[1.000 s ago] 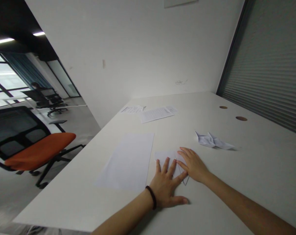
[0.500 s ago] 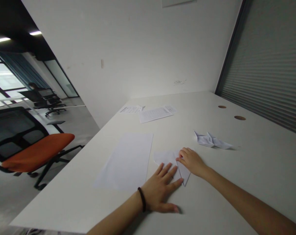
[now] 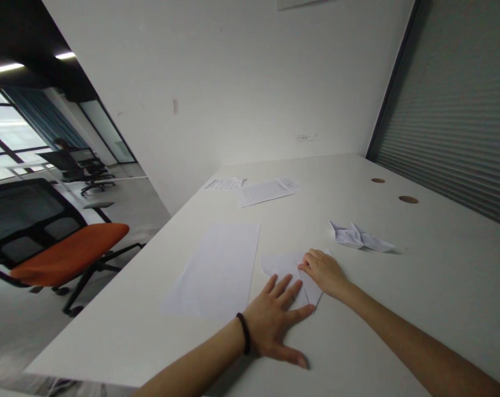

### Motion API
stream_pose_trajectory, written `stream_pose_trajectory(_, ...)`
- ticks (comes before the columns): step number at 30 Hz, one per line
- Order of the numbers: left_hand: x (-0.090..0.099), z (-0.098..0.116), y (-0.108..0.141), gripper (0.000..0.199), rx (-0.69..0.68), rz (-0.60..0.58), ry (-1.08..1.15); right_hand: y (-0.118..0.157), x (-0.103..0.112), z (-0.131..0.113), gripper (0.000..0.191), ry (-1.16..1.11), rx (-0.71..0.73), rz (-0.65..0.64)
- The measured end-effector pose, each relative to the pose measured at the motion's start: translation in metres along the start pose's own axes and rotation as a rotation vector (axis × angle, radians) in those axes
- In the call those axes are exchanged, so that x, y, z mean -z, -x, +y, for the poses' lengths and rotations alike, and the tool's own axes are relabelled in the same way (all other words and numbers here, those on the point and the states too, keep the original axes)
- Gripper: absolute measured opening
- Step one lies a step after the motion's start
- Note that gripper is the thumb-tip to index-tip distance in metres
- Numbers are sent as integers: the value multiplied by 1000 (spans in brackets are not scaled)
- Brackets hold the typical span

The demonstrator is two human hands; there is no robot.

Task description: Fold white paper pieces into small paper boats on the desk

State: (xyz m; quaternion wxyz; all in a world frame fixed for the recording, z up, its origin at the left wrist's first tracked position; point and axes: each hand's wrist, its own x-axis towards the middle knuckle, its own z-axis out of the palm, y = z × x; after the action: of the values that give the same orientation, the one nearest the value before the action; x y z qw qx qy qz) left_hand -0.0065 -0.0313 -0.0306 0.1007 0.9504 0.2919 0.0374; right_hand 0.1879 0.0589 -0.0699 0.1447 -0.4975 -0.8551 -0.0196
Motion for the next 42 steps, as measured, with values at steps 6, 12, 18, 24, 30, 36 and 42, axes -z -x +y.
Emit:
stream_pose_trajectory(6, -1, 1, 1, 88, 0, 5, -6, 3, 2, -7, 16, 58, -2, 43)
stream_pose_trajectory(12, 4, -2, -2, 79, 18, -18, 4, 0, -1, -7, 19, 117, 7, 81)
stream_pose_trajectory(18, 6, -7, -5, 77, 40, -40, 45, -5, -14, 2, 35, 95, -93, 135)
stream_pose_trajectory(24, 8, -6, -7, 69, 86, -97, 126, -9, -21, 1, 34, 84, -228, 181)
stream_pose_trajectory(30, 5, -3, -12, 69, 208, -25, 187, -11, -25, 8, 34, 24, -225, 181)
stream_pose_trajectory(36, -4, 4, -17, 66, 285, 41, 44, -11, -25, 8, 31, -9, -222, 196)
stream_pose_trajectory(42, -1, 3, -17, 76, 242, -21, 0, -5, -9, 14, 25, -306, -106, 188)
